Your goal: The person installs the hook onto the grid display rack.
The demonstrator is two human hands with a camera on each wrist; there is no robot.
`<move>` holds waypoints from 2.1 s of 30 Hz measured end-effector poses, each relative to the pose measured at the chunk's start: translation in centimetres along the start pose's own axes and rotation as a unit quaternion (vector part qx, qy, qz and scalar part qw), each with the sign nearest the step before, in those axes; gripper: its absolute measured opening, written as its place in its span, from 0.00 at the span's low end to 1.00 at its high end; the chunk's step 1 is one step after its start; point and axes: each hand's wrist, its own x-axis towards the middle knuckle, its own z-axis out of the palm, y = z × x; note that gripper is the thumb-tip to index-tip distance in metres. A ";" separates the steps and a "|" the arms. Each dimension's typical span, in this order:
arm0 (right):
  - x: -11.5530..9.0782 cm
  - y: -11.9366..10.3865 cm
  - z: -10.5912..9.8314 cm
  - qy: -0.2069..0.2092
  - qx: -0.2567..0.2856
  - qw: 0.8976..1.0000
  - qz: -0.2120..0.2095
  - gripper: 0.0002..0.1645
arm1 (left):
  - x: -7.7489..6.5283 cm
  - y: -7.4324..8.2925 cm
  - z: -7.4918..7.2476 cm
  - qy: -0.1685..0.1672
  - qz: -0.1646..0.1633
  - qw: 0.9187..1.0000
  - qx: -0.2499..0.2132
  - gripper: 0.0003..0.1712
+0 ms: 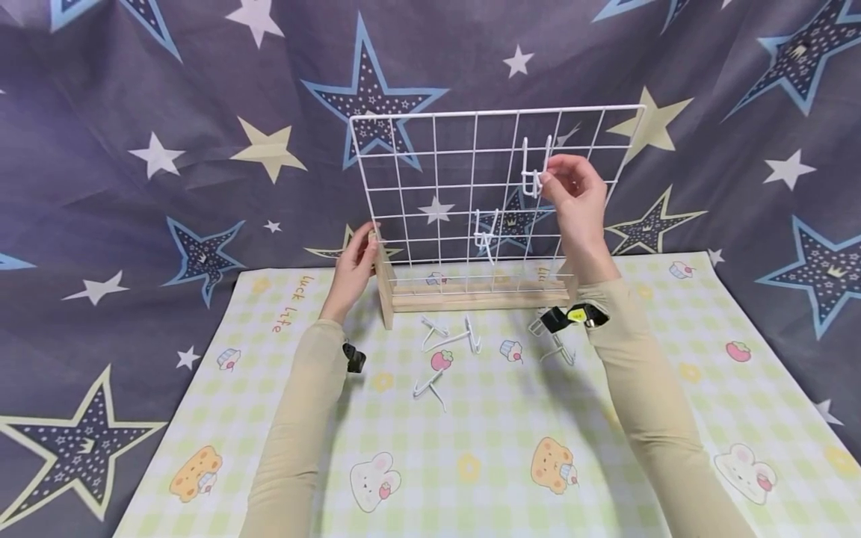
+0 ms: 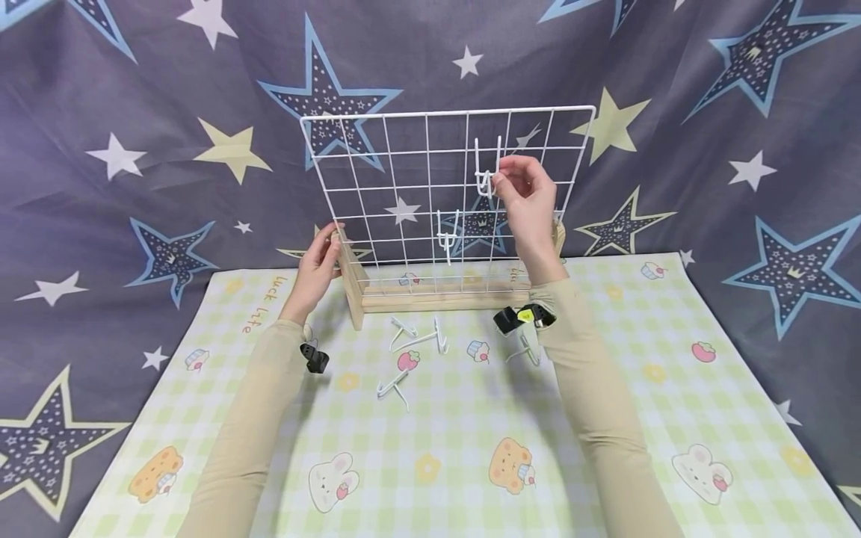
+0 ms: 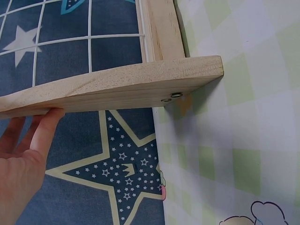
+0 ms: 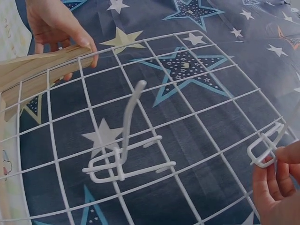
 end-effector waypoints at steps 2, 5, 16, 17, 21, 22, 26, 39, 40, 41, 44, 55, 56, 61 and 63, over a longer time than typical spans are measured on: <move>0.2 -0.2 0.1 0.002 0.016 1.000 0.008 0.15 | -0.2 0.8 0.0 -0.004 0.001 1.000 0.001 0.24; 0.5 -0.3 0.2 0.003 0.037 0.999 0.024 0.15 | -0.6 1.8 0.0 -0.008 0.005 1.000 0.002 0.24; 0.4 0.7 -0.1 0.012 0.049 0.996 0.068 0.14 | 0.1 -0.6 0.0 0.005 0.004 1.000 0.010 0.24; 0.3 0.9 -0.1 0.010 0.047 0.997 0.067 0.14 | 0.1 -0.6 0.0 0.006 0.005 1.000 0.009 0.24; -0.3 1.5 -0.2 0.008 0.043 0.997 0.058 0.13 | 0.0 -0.3 0.0 0.005 0.002 1.000 -0.003 0.24; -0.4 1.6 -0.2 0.008 0.046 0.997 0.057 0.13 | -0.1 0.1 0.1 0.003 0.002 1.000 -0.003 0.24; -0.8 2.0 -0.2 0.009 0.065 0.995 0.070 0.12 | -0.6 1.7 0.1 -0.004 0.002 1.000 0.000 0.24; -2.0 2.3 -1.0 0.027 0.155 0.977 0.146 0.16 | -0.9 3.1 0.1 -0.008 0.003 1.000 0.016 0.24; -2.1 2.3 -1.1 0.028 0.158 0.975 0.151 0.16 | -0.8 3.2 0.1 -0.008 0.005 1.000 0.014 0.24; -2.2 2.4 -1.1 0.028 0.162 0.974 0.156 0.17 | -0.8 3.2 0.1 -0.009 0.006 1.000 0.014 0.24; -2.5 2.5 -1.2 0.024 0.164 0.972 0.166 0.17 | -0.8 3.2 0.0 -0.008 0.007 1.000 0.013 0.24; -4.5 4.4 -2.3 -0.006 0.097 0.973 0.210 0.15 | 0.3 0.1 -0.1 0.004 0.009 1.000 0.007 0.24; -4.7 4.7 -2.5 -0.009 0.091 0.972 0.215 0.15 | 0.4 -0.4 -0.1 0.006 0.011 1.000 0.006 0.24; -5.6 5.9 -3.5 -0.039 0.077 0.968 0.235 0.13 | 0.4 -0.6 -0.1 0.009 0.017 1.000 0.013 0.24; -6.0 6.4 -3.8 -0.049 0.076 0.966 0.241 0.12 | 0.3 -0.7 -0.1 0.009 0.016 1.000 0.014 0.24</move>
